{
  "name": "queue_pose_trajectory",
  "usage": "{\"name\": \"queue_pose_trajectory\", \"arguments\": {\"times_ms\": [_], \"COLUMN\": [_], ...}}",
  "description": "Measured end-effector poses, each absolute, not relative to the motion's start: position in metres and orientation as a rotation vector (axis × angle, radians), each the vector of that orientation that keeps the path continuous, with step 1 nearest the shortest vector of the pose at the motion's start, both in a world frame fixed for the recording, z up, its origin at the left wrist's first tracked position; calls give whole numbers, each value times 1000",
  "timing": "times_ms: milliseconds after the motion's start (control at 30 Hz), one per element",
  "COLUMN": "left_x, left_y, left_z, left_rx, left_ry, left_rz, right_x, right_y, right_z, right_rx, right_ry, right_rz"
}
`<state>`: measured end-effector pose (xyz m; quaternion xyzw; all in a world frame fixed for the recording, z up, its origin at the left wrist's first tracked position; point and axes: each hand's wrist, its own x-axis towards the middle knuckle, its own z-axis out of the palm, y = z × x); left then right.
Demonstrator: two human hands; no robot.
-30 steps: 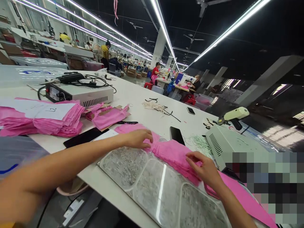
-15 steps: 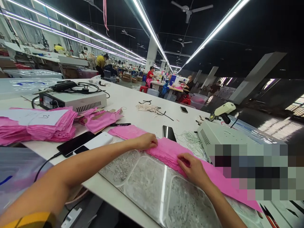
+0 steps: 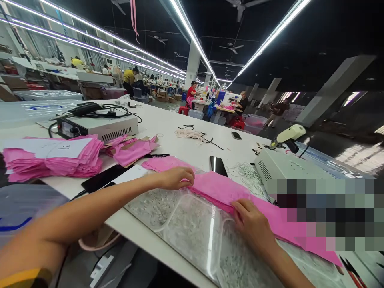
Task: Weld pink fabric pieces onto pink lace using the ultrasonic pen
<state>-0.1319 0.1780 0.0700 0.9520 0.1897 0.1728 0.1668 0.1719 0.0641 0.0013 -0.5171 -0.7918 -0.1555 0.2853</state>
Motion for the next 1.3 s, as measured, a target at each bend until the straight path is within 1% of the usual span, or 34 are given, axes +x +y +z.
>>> {"name": "queue_pose_trajectory", "arguments": {"times_ms": [233, 367, 500, 633, 767, 833, 1000, 1300], "left_x": [-181, -194, -196, -175, -134, -114, -90, -90], "left_y": [131, 115, 110, 122, 150, 164, 185, 197], "left_z": [43, 38, 44, 51, 49, 46, 35, 28], "left_rx": [2713, 2749, 2773, 2783, 2799, 2812, 2833, 2804], "left_ry": [525, 548, 552, 632, 753, 782, 789, 738], "left_rz": [338, 310, 296, 321, 359, 339, 257, 215], "right_x": [139, 131, 139, 152, 155, 154, 151, 155], "right_y": [1, -13, -18, 6, 56, 78, 97, 94], "right_z": [-13, -3, 10, 15, 15, 14, 6, 2], "right_rx": [-1008, -927, -900, -1036, -1328, -1386, -1439, -1483], "right_ry": [-2333, -2343, -2386, -2236, -2025, -1980, -1957, -1926], "right_rz": [-480, -425, -311, -241, 126, 204, 270, 390]}}
